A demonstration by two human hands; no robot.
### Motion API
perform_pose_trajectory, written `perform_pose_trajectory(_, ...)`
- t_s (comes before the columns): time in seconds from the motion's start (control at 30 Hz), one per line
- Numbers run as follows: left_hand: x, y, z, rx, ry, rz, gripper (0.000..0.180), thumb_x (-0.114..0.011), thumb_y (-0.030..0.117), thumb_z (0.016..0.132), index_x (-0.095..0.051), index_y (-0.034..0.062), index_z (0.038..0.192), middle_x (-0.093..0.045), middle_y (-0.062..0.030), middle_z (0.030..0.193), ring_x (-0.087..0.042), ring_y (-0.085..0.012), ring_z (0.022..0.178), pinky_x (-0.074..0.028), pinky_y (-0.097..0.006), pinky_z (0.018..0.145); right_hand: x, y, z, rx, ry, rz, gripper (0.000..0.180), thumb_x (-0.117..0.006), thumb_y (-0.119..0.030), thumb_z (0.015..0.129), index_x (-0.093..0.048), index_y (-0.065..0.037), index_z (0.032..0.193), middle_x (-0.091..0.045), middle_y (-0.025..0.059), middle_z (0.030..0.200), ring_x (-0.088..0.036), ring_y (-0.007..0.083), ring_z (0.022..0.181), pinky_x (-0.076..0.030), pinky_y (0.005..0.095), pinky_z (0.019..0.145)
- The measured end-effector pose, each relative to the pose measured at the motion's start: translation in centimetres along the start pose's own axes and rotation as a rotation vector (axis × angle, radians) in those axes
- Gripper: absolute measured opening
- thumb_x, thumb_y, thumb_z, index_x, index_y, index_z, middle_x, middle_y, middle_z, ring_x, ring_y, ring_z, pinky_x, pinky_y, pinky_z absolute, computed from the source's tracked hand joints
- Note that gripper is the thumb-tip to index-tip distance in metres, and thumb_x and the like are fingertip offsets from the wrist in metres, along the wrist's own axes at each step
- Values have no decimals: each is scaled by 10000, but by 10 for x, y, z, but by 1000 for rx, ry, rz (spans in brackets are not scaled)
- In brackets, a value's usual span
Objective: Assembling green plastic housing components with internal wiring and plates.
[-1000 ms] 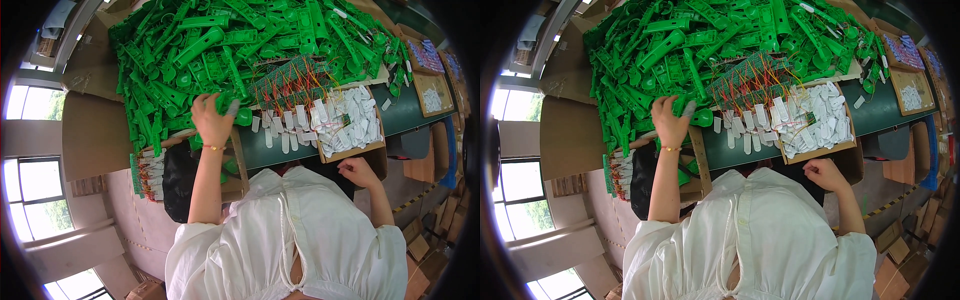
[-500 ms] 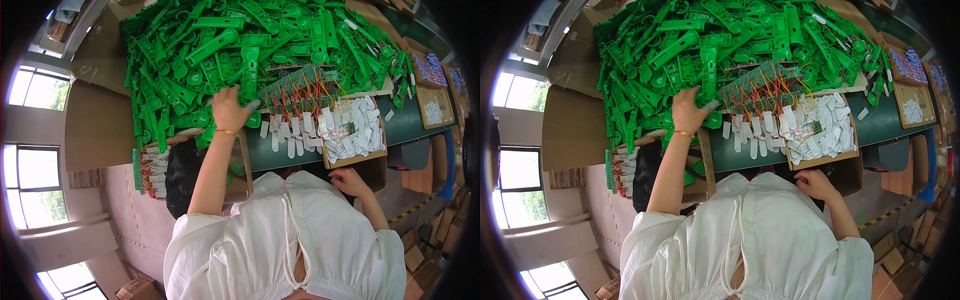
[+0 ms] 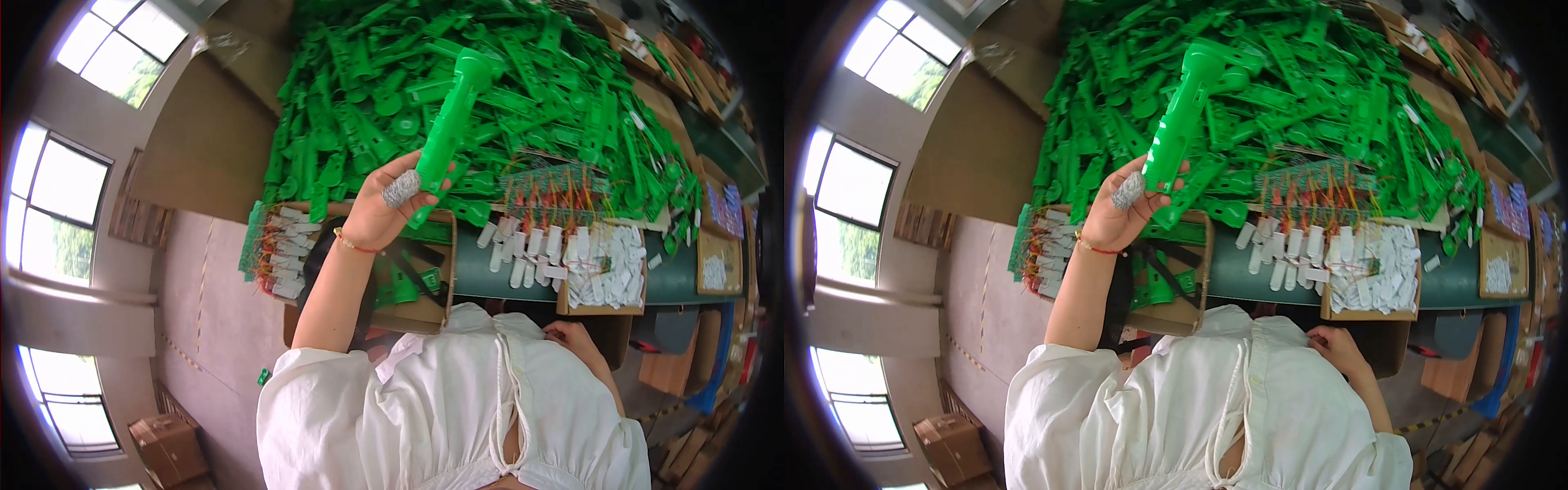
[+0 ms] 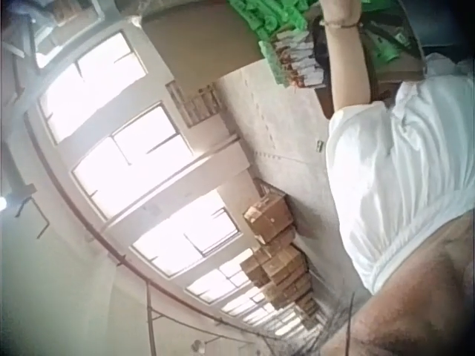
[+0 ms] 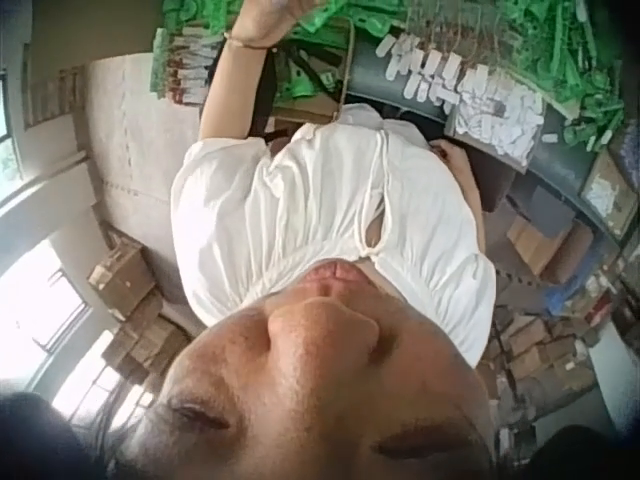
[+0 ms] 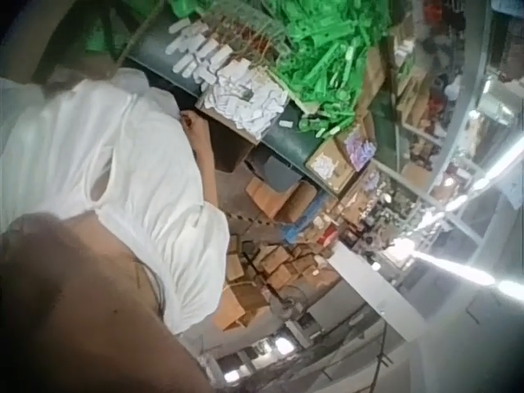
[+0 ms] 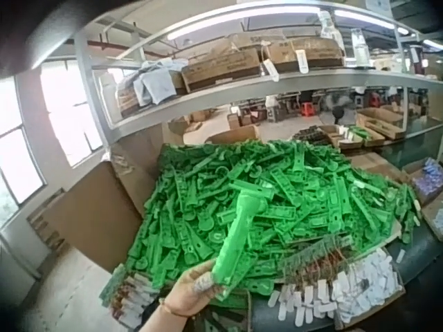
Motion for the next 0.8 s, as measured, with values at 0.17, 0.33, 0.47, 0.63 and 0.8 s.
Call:
perform_pose_trajectory(0.17,10,45,-53,-166,82,175,589,-680,162,779,-426,4,1286,-508,-203,1220,-585,-218,991,-493,-291,793,-24,-7,15,-18,-129,-51,243,-633,-57,730,-636,-26,971,-647,112,789,-635,190,732,-499,279,680)
perform_pose_trajectory(0.33,40,74,-104,-250,231,293,610,-689,139,759,-422,-1,1289,-526,-190,1213,-582,-227,1009,-480,-287,794,-51,-32,44,136,-248,-230,234,-619,-127,752,-645,-47,970,-644,105,819,-631,232,775,-497,299,707)
perform_pose_trajectory(0.47,75,92,-152,-314,336,280,622,-697,145,749,-420,-10,1284,-533,-194,1200,-582,-242,1008,-483,-295,787,-78,-49,63,192,-333,-291,233,-618,-130,753,-646,-46,969,-644,103,825,-631,228,780,-496,299,711)
perform_pose_trajectory(0.63,138,140,-307,-847,414,106,475,-639,109,786,-485,-27,1213,-522,-231,1176,-570,-259,991,-497,-322,801,-96,-70,105,277,-475,-419,232,-617,-135,755,-646,-45,968,-645,101,832,-630,224,787,-496,297,715)
perform_pose_trajectory(0.8,265,92,-502,-942,1344,69,344,-565,48,852,-511,-20,1184,-563,-182,1121,-592,-205,920,-503,-284,750,-126,-91,134,343,-643,-565,232,-616,-139,757,-646,-44,966,-645,99,840,-629,219,795,-495,296,720)
Point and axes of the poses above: each hand's wrist, its own z-axis towards the middle knuckle, its own x-axis out of the back of the hand, y = z × x, the point moved 8 cm from there along z, towards the middle knuckle
